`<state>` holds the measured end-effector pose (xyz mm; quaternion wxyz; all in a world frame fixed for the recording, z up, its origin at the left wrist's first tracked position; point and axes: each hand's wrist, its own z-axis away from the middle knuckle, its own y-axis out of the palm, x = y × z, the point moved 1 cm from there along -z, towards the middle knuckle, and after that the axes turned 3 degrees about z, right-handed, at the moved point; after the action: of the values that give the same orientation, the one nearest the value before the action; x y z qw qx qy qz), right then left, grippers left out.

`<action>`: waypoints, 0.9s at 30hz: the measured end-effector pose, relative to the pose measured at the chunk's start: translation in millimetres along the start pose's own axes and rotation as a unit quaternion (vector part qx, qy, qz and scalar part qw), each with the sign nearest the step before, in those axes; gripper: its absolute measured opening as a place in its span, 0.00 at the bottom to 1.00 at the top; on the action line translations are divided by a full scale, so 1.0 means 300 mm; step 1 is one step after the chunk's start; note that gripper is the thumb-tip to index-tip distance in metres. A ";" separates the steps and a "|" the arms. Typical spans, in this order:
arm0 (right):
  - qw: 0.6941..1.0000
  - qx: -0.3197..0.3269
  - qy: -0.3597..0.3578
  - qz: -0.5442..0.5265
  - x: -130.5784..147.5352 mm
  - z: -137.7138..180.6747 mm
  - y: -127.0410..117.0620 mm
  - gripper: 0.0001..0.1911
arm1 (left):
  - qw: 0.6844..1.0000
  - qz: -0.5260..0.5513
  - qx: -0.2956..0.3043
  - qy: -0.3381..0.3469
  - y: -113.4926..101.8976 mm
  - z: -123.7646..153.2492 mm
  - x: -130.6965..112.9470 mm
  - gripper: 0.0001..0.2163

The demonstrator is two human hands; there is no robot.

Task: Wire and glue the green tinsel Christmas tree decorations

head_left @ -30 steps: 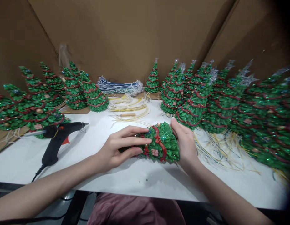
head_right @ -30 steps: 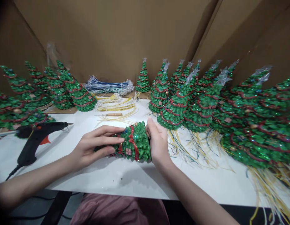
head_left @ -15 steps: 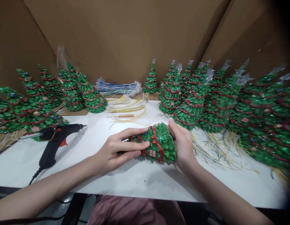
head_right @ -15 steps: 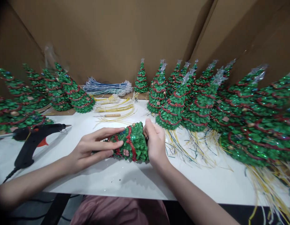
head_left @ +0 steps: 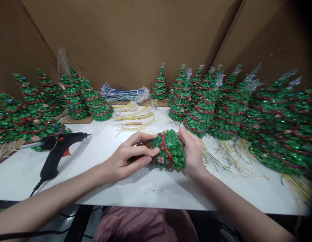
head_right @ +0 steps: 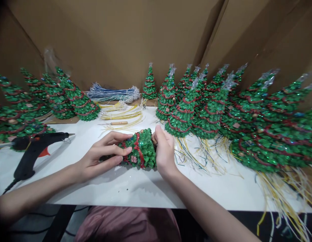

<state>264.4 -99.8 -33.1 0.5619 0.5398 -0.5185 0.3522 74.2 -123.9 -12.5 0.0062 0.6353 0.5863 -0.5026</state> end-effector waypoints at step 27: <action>0.888 0.142 -0.165 0.406 0.226 -0.048 -0.154 0.24 | 0.994 0.062 -0.008 -0.087 -0.008 0.008 0.038 0.31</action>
<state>326.0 -104.6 22.7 0.1937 0.4070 -0.7219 0.5251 68.7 -116.2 -19.8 0.0936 0.6240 0.5473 -0.5498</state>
